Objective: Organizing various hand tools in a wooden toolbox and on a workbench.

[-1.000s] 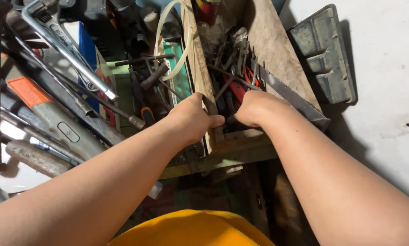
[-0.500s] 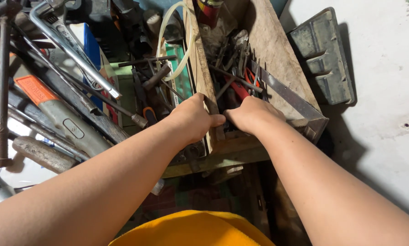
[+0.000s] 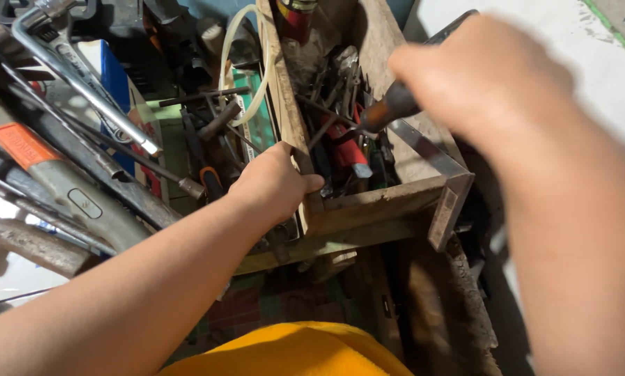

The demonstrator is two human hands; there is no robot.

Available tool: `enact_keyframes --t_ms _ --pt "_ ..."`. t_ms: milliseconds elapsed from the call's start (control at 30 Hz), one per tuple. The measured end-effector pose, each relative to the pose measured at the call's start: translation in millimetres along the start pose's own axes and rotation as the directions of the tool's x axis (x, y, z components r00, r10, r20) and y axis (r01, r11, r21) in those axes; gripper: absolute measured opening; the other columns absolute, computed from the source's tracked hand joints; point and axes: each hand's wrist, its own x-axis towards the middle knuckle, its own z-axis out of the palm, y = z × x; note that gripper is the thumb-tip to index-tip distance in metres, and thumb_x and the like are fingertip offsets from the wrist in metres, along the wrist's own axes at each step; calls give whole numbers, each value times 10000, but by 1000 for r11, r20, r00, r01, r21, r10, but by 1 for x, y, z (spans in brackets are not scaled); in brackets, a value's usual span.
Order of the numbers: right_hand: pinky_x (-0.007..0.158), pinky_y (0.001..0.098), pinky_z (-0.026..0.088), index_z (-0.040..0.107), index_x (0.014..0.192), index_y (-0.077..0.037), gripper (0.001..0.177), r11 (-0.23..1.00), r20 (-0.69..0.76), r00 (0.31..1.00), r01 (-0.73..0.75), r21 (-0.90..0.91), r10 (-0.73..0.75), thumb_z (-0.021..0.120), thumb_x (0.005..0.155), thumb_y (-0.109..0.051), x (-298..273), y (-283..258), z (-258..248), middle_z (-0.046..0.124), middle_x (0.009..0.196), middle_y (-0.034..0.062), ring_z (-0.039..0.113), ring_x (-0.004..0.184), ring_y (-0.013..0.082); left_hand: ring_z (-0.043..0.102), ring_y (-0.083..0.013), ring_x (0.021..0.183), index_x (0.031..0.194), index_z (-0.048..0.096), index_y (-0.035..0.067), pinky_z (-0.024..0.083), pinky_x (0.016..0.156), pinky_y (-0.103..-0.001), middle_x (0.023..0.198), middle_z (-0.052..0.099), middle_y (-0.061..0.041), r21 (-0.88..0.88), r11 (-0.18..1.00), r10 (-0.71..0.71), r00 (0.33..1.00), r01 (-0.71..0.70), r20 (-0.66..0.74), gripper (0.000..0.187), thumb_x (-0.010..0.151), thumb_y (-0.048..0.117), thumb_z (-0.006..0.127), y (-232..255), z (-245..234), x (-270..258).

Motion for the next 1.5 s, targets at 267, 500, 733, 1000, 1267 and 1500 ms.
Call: enact_keyframes --t_ms 267,500,733,1000,1267,1500 --pt "705 419 501 697 970 -121 324 885 -213 948 302 355 -238 604 958 -431 5 -3 10 674 840 104 641 751 241 702 -226 950 1316 642 108 591 841 -370 1128 720 -95 -440 889 88 990 -127 -109 372 991 286 604 6 -26 -26" --pt "687 429 533 757 922 -60 318 549 -111 961 236 801 -252 598 997 -324 -28 -45 57 699 852 179 633 760 290 662 -169 806 1104 616 52 581 786 -344 900 670 -71 -918 345 85 981 -194 -175 438 1004 423 405 21 -61 -71" --pt "1077 419 395 574 1413 -133 485 733 103 919 232 639 -380 603 952 -280 -71 -61 131 579 1436 146 534 1320 297 621 -170 841 1073 616 76 549 789 -336 979 667 -50 -842 515 -291 957 163 8 206 1038 255 520 -12 -52 -35" --pt "1024 487 403 744 1038 -45 267 737 -101 762 645 203 -640 676 789 -114 -73 -46 137 604 1225 102 511 1202 330 714 -342 1003 1135 686 -19 644 709 -467 1205 712 -170 -657 726 -333 940 204 -76 217 971 103 611 -48 -31 47" --pt "1018 464 422 763 981 -93 179 639 -378 634 758 133 -674 664 831 -95 -64 -15 183 571 1269 39 485 1196 290 546 -395 1284 1514 291 78 508 1000 -506 1453 491 -234 -167 900 -430 883 402 -189 849 866 255 810 -52 -3 78" --pt "1004 447 443 729 884 -111 84 639 -403 610 765 75 -683 678 818 -115 -56 -16 192 570 1241 16 475 1191 294 449 -431 1386 1632 5 265 481 1064 -519 1637 154 -189 -68 846 -528 813 528 -245 1140 848 194 830 -44 8 95"
